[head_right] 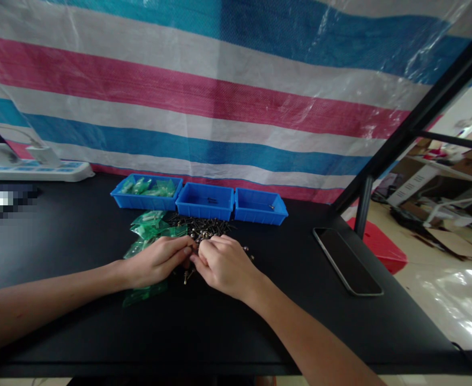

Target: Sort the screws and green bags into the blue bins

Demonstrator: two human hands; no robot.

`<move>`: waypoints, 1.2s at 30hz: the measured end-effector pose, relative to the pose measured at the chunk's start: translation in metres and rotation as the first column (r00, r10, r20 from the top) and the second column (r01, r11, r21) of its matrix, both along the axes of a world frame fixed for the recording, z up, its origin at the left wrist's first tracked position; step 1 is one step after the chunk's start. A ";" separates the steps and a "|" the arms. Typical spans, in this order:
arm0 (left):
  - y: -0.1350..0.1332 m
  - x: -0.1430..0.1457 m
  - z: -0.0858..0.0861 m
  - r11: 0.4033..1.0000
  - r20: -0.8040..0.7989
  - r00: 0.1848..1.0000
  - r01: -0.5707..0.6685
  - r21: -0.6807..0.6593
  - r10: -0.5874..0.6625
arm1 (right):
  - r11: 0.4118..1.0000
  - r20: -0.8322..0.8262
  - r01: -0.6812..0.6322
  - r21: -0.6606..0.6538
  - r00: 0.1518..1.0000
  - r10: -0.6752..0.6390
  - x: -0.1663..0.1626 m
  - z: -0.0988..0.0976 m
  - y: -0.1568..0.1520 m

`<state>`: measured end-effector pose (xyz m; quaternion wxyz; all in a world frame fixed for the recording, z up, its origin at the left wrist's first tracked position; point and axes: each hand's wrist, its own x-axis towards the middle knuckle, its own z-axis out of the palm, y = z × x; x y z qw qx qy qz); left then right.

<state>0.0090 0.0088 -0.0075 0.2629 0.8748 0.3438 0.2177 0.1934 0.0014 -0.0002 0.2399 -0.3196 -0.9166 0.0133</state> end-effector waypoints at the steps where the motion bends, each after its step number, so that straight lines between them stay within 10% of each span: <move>1: 0.000 0.000 0.000 1.000 -0.001 1.000 0.005 0.000 -0.005 | 1.000 0.003 0.002 0.010 1.000 -0.002 0.000 0.000 0.000; 36: -0.001 0.000 -0.001 1.000 -0.004 1.000 -0.003 -0.011 0.003 | 0.995 -0.028 0.014 0.101 1.000 -0.011 -0.003 -0.008 0.003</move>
